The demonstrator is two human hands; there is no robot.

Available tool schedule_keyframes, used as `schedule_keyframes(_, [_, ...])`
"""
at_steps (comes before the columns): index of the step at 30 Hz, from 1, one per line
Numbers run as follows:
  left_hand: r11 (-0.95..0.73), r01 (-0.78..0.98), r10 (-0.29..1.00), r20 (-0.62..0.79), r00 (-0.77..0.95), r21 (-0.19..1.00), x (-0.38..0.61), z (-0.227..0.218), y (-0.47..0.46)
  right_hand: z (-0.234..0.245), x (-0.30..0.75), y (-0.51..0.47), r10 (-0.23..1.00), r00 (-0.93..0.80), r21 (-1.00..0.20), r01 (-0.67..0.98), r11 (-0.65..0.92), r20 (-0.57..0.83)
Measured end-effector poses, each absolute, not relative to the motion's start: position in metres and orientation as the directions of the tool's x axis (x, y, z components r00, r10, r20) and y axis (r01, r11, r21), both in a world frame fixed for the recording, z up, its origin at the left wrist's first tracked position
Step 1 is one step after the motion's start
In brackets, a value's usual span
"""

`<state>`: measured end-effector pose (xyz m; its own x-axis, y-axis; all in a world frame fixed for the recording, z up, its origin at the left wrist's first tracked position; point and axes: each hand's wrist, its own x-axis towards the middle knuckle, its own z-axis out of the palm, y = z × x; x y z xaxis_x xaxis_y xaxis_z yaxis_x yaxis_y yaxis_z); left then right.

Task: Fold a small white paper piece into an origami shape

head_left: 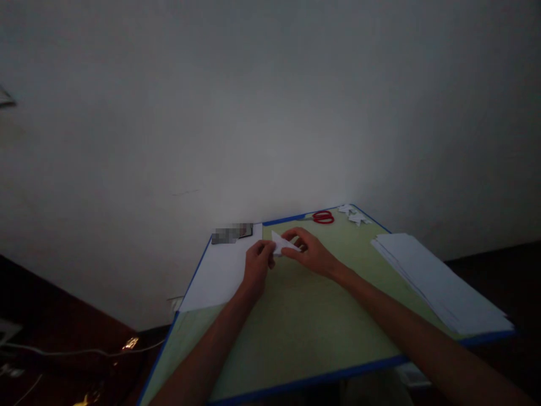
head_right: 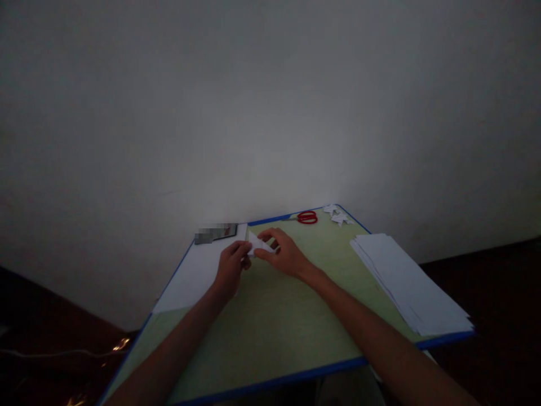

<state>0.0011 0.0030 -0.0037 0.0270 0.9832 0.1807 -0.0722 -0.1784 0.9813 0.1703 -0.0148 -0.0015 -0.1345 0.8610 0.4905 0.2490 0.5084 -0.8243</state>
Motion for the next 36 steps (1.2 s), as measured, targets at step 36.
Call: schedule_keyframes(36, [-0.2, -0.071, 0.979, 0.197, -0.049, 0.977, -0.0016, -0.002, 0.0057, 0.0046, 0.1713, -0.0172, 0.901, -0.097, -0.878, 0.205, 0.433, 0.422])
